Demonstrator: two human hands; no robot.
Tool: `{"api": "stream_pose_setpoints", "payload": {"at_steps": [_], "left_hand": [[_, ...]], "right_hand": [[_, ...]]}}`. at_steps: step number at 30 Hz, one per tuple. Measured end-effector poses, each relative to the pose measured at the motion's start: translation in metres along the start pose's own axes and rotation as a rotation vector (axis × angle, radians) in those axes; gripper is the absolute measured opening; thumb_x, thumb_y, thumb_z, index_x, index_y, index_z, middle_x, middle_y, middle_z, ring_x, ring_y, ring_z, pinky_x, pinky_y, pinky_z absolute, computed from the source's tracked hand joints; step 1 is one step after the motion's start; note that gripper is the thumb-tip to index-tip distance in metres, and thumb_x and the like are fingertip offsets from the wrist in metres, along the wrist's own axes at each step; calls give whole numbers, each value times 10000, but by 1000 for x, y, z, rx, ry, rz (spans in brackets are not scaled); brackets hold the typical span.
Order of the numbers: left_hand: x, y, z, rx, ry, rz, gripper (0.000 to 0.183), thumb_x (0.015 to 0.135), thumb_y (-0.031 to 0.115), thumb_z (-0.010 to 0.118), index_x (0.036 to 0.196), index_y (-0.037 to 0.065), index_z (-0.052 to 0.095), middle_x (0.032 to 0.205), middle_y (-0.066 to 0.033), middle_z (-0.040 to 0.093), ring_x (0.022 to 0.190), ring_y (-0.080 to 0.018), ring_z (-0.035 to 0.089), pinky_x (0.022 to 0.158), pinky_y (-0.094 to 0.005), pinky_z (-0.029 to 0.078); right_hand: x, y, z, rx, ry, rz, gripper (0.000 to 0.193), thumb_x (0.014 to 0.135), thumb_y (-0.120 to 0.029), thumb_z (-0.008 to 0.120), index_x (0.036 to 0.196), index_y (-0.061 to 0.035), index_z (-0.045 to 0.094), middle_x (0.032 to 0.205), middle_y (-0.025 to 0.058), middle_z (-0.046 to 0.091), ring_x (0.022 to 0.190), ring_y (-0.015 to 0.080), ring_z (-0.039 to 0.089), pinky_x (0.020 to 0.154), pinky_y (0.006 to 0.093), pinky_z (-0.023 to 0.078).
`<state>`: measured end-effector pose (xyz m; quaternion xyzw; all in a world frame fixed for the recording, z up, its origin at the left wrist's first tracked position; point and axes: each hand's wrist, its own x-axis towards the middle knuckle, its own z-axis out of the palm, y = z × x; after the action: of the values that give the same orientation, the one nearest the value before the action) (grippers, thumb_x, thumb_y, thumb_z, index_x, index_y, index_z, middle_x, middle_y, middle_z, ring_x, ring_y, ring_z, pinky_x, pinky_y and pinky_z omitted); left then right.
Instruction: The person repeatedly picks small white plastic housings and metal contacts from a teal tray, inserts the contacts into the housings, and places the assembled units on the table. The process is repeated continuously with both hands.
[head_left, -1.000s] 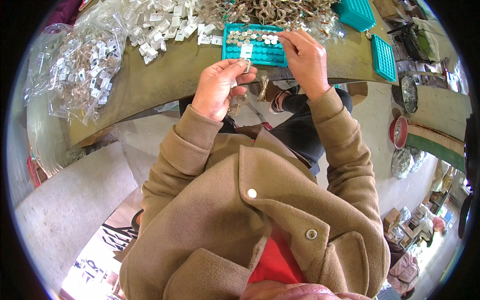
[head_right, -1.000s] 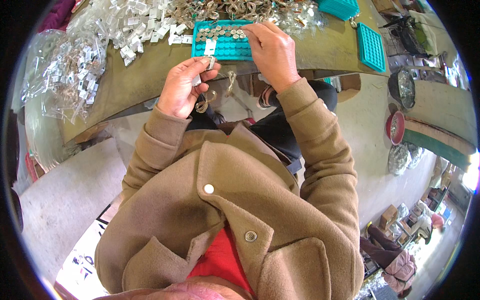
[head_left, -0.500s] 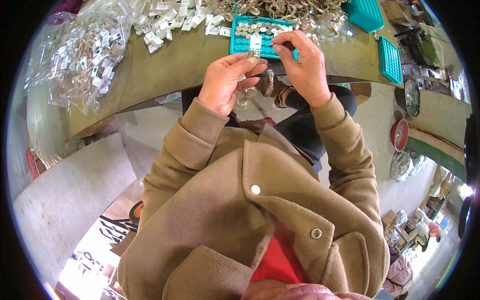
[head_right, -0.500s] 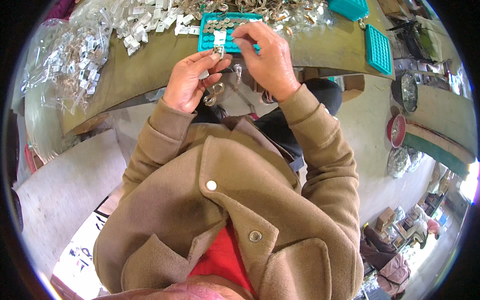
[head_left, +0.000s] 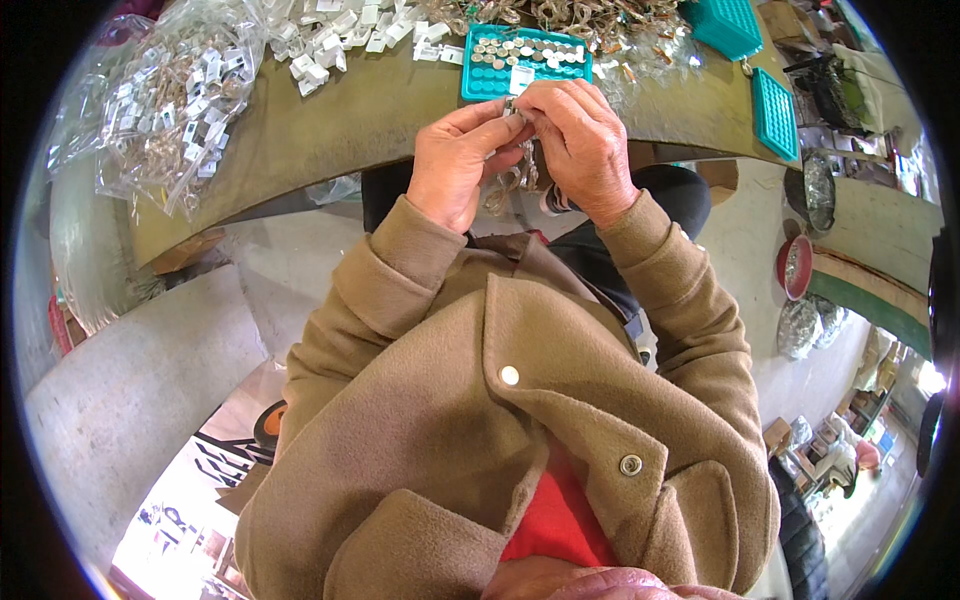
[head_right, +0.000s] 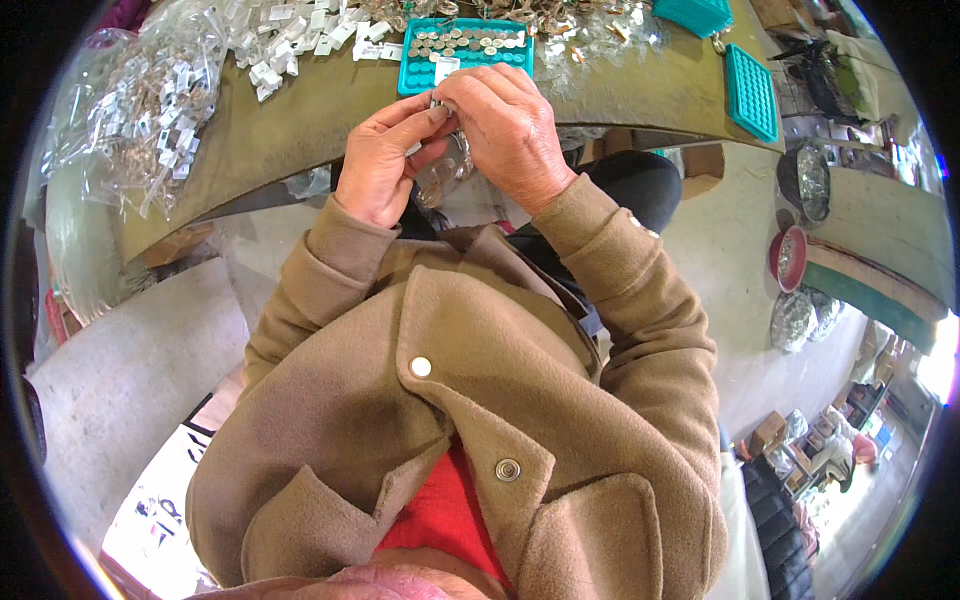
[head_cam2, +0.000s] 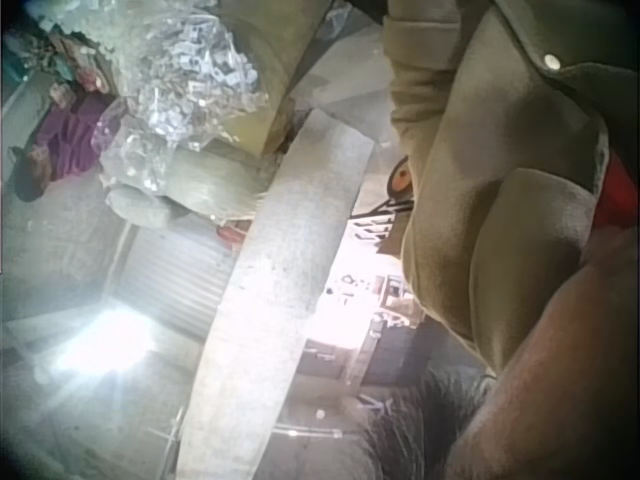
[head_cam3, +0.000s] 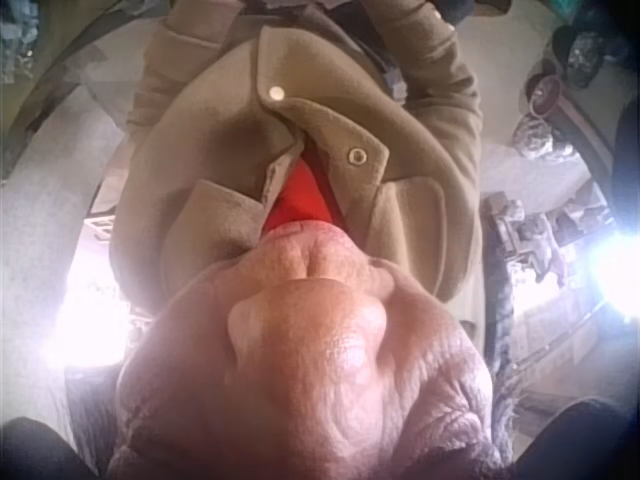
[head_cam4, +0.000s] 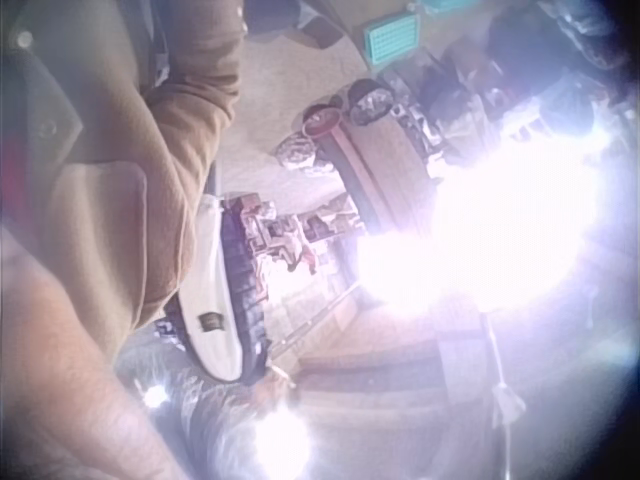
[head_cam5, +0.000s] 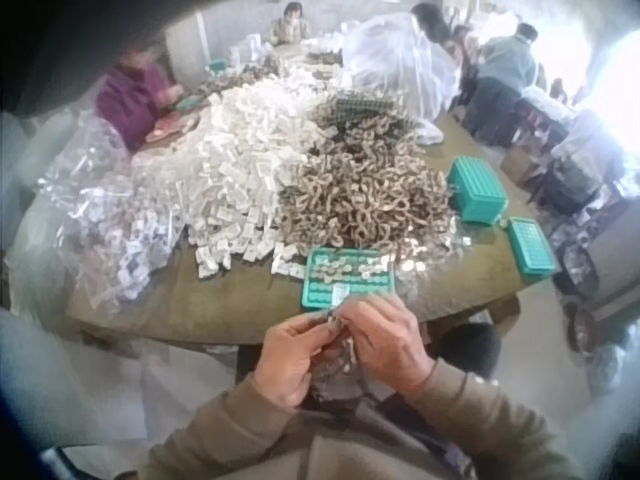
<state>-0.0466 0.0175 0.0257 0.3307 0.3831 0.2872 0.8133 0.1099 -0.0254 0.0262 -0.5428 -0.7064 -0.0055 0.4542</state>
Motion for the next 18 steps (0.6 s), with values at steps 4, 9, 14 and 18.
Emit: {"api": "stream_pose_setpoints", "payload": {"at_steps": [4, 9, 14, 18], "left_hand": [[-1, -11, 3, 34, 27, 125, 289, 906, 110, 678, 1183, 30, 659, 1057, -39, 693, 944, -111, 663, 736, -210, 540], [-5, -9, 1, 126, -14, 185, 313, 920, 105, 657, 1219, 15, 634, 1076, -52, 692, 935, -119, 672, 718, -218, 549], [-8, -2, 3, 104, -22, 100, 283, 949, 161, 623, 1197, 24, 630, 1081, -39, 686, 959, -106, 660, 707, -209, 529], [-14, 0, 6, 69, 44, -16, 246, 951, 217, 622, 1135, 54, 646, 1019, -5, 665, 917, -64, 613, 687, -179, 477]], "right_hand": [[3, -3, -7, 9, -82, 19, 166, 760, 43, 659, 891, -43, 604, 838, 79, 622, 785, 274, 618, 729, 351, 496], [2, -2, -12, 499, -108, 519, 208, 802, 23, 704, 953, -31, 572, 828, 39, 568, 754, 131, 605, 682, 280, 498], [6, -6, -5, 809, -56, 762, 181, 916, -148, 675, 990, -2, 596, 864, 21, 595, 796, 73, 591, 690, 239, 490], [-2, -24, -11, 598, -142, 727, 258, 968, -217, 588, 862, 17, 610, 687, 84, 635, 632, 129, 611, 565, 313, 480]]}}
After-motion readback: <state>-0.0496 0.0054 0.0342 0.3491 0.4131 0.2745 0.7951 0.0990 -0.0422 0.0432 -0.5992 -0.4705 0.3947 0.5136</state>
